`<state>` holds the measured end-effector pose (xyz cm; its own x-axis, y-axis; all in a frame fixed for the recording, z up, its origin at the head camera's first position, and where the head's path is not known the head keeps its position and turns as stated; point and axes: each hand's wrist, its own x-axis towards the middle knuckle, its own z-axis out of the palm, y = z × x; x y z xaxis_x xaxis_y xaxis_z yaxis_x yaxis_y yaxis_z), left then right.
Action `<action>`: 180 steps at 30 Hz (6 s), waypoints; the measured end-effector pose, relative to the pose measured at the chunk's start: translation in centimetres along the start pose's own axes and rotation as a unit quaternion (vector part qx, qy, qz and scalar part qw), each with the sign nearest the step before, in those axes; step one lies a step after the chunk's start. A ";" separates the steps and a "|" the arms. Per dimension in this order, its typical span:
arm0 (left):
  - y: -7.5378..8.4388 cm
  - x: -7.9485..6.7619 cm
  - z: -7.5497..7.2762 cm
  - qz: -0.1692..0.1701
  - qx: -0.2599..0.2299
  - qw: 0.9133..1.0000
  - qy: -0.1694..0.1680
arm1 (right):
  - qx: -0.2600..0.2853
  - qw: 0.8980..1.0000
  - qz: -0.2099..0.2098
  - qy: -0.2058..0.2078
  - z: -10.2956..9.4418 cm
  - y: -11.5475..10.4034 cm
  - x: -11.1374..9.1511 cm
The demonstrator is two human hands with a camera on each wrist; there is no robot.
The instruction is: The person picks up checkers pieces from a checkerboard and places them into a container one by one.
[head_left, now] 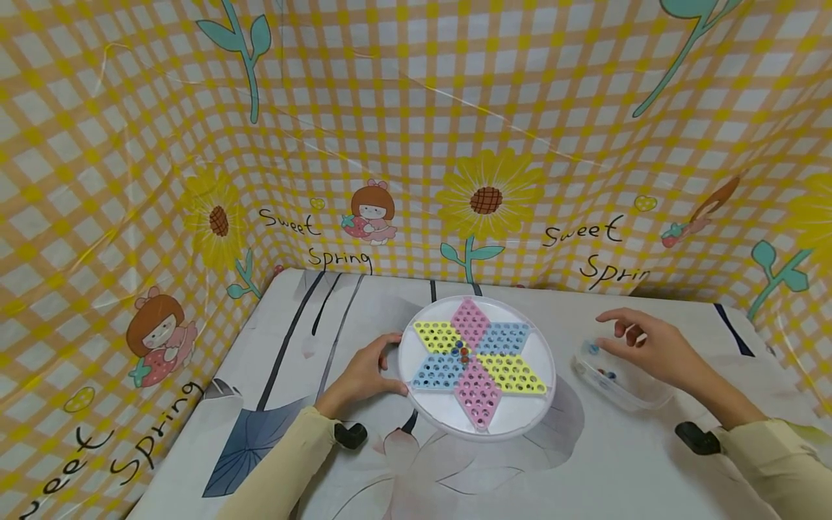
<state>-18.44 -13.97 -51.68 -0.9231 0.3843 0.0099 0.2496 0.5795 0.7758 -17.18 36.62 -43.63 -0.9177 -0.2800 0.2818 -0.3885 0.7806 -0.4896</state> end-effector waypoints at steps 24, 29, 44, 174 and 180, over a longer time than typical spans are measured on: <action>-0.4 0.1 0.0 0.002 0.004 1.000 -0.004 | 0.032 0.997 -0.071 -0.026 3.1 -6.2 6.3; -0.4 0.1 0.1 0.007 0.004 1.000 -0.002 | 0.045 0.995 -0.083 -0.025 4.0 -7.2 7.0; -0.2 -0.2 0.1 0.011 0.000 1.000 0.004 | 0.082 0.990 -0.099 -0.062 7.3 -9.2 8.1; -0.4 0.1 0.2 0.011 0.010 1.000 -0.001 | 0.083 0.994 -0.073 -0.024 5.3 -8.8 6.7; -0.3 0.0 0.2 0.012 0.011 1.000 -0.001 | 0.053 0.997 -0.060 -0.006 3.5 -7.1 5.2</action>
<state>-18.44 -14.01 -51.99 -0.9165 0.3991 0.0274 0.2778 0.5858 0.7614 -19.50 27.64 -41.59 -0.8647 -0.3755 0.3336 -0.5017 0.6777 -0.5376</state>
